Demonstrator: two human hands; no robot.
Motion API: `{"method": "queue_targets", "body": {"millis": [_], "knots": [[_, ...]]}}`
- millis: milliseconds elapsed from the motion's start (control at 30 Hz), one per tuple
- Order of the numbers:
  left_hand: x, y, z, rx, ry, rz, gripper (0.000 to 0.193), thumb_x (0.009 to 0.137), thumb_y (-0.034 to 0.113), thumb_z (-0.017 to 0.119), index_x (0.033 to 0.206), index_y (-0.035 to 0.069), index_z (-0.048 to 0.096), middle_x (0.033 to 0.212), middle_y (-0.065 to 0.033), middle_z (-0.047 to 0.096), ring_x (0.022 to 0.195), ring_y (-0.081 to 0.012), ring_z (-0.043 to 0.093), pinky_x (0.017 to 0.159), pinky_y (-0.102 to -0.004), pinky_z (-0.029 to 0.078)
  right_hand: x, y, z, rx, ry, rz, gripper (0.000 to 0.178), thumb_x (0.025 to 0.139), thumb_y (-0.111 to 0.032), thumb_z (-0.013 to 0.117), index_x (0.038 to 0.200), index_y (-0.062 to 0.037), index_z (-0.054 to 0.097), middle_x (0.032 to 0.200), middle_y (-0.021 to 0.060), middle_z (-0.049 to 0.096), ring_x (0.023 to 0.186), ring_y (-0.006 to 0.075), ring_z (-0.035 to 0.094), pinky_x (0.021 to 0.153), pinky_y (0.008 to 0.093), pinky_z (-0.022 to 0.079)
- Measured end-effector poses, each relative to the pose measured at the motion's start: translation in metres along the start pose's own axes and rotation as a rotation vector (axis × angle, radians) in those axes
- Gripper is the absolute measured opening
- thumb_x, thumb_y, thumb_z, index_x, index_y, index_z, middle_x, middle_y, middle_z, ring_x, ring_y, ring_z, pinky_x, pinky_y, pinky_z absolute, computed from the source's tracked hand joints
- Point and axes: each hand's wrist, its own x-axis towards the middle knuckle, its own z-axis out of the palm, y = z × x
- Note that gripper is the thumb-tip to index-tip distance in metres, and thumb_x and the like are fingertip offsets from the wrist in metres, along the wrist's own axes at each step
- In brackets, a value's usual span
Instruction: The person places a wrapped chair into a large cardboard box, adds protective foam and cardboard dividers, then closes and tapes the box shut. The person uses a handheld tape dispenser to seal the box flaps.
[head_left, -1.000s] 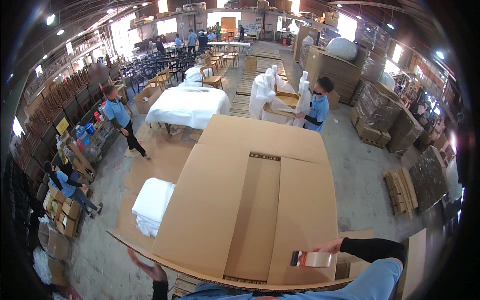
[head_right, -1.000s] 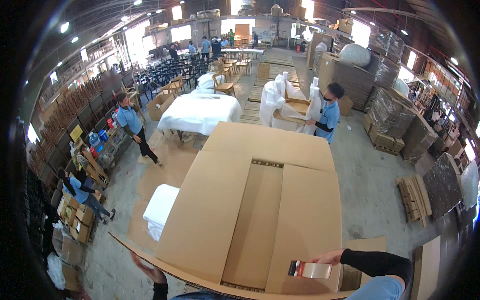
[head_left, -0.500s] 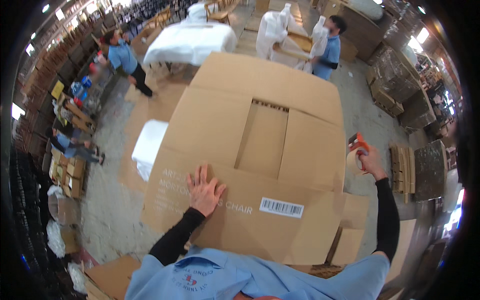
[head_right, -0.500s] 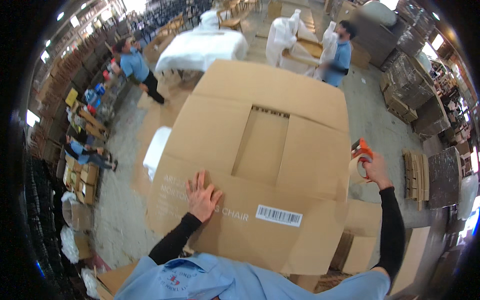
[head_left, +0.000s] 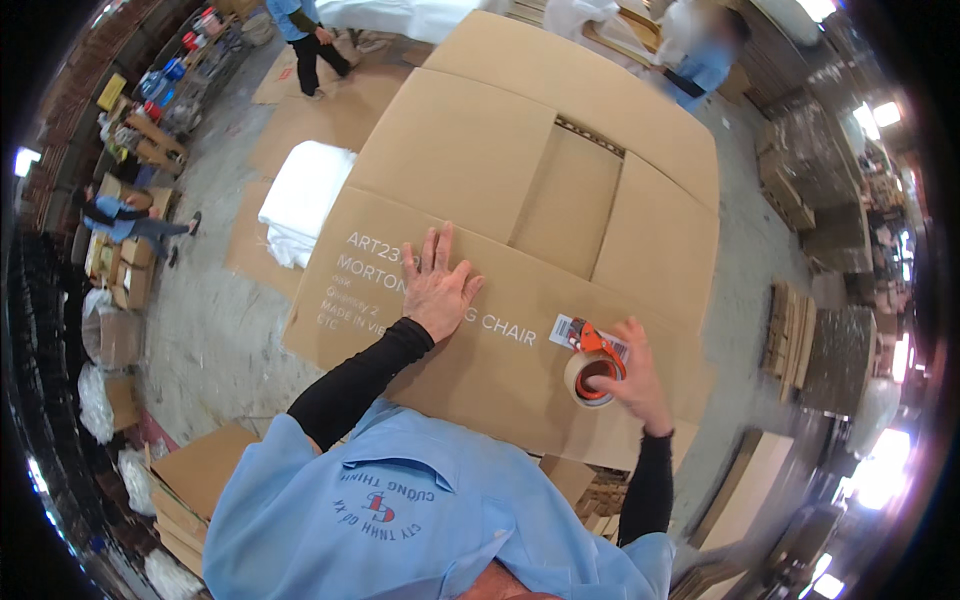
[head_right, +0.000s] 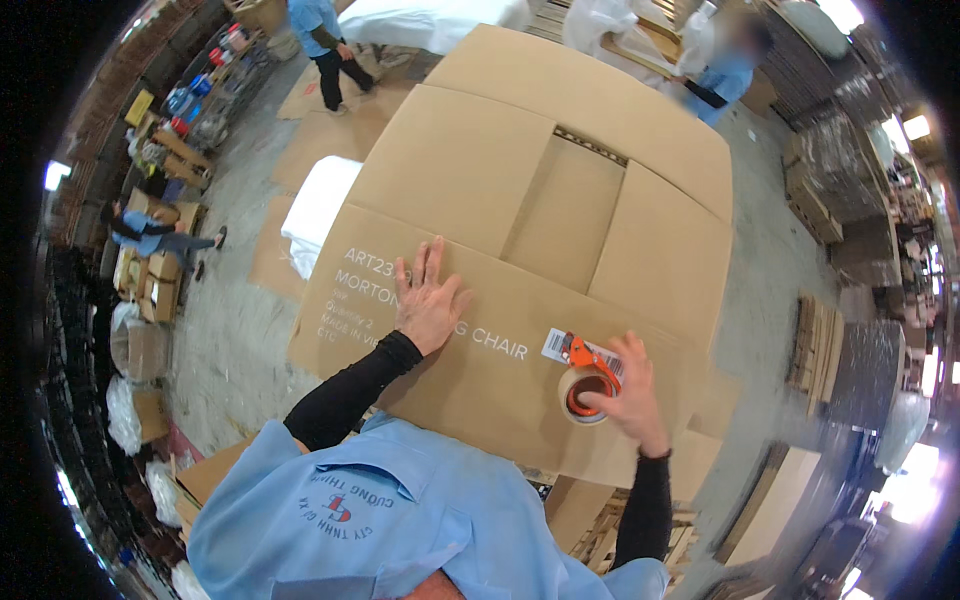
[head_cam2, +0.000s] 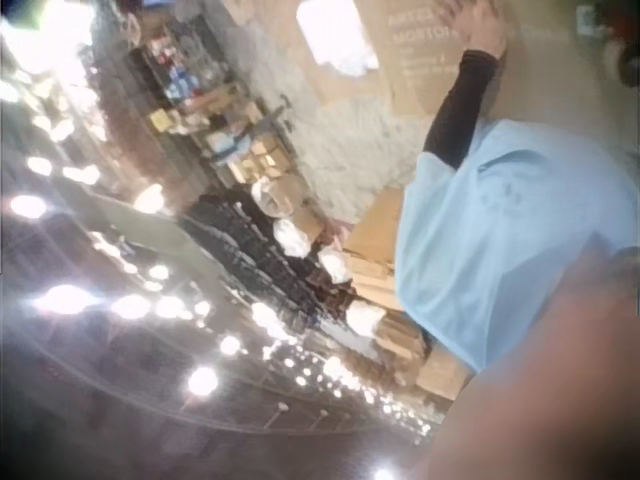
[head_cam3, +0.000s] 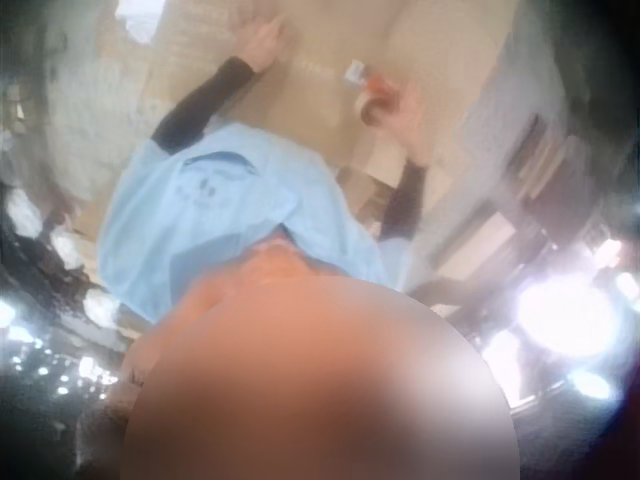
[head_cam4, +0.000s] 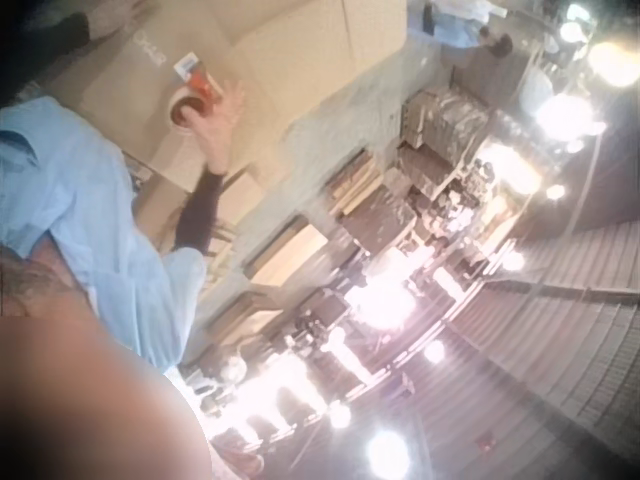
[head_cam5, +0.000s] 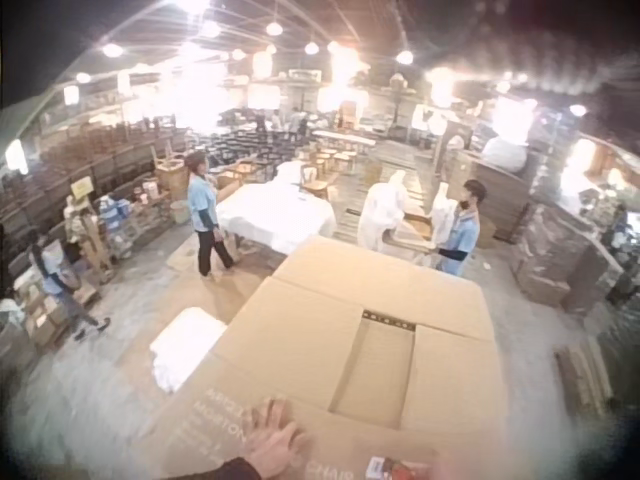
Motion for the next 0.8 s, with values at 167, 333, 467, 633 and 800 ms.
{"method": "queue_targets", "body": {"millis": [167,333,467,633,800], "knots": [[0.004,0.003,-0.002,-0.02,0.03,0.027,0.03,0.098,0.038,0.062,0.1,0.009,0.071,0.168,-0.0222,0.02,0.153,-0.0445,0.019,0.12,-0.0699,0.011,-0.028,0.106,-0.056,-0.362,0.722,0.221,0.089,0.096,-0.05,0.066,0.16,-0.0013,0.027,0.159,0.0302,0.035,0.146,0.0415,0.038,0.122,0.0484,0.029],[-0.001,-0.002,0.001,-0.031,-0.027,0.034,0.032,0.097,0.039,0.063,0.099,0.007,0.07,0.168,-0.0231,0.02,0.154,-0.0453,0.018,0.12,-0.0703,0.008,0.003,0.118,-0.01,-0.37,0.638,0.749,0.088,0.101,-0.064,0.046,0.158,0.0009,0.029,0.152,0.0322,0.043,0.139,0.0459,0.045,0.114,0.052,0.038],[0.0,-0.007,-0.011,-0.16,-0.002,0.083,0.034,0.094,0.038,0.068,0.104,0.006,0.069,0.167,-0.0249,0.02,0.154,-0.0453,0.02,0.122,-0.0662,0.01,0.009,0.137,-0.01,-0.386,0.673,0.765,0.086,0.102,-0.065,0.042,0.152,0.0041,0.036,0.146,0.0311,0.05,0.133,0.0473,0.049,0.109,0.0526,0.042],[0.014,-0.08,-0.052,-0.424,0.348,0.11,0.06,0.097,0.041,0.066,0.144,0.007,0.052,0.162,-0.0201,0.032,0.14,-0.0379,0.041,0.111,-0.0484,0.043,0.01,0.143,-0.004,-0.366,0.705,0.741,0.082,0.104,-0.063,0.041,0.151,0.004,0.039,0.144,0.0318,0.051,0.133,0.0466,0.05,0.109,0.0526,0.041],[0.074,-0.335,-0.122,-1.067,0.397,-0.565,0.076,0.098,0.059,0.051,0.15,0.004,0.044,0.152,-0.0185,0.045,0.132,-0.033,0.05,0.109,-0.0435,0.045,0.012,0.147,-0.003,-0.376,0.71,0.722,0.081,0.105,-0.062,0.039,0.15,0.0052,0.04,0.143,0.0322,0.052,0.133,0.0455,0.05,0.11,0.0523,0.041]]}}
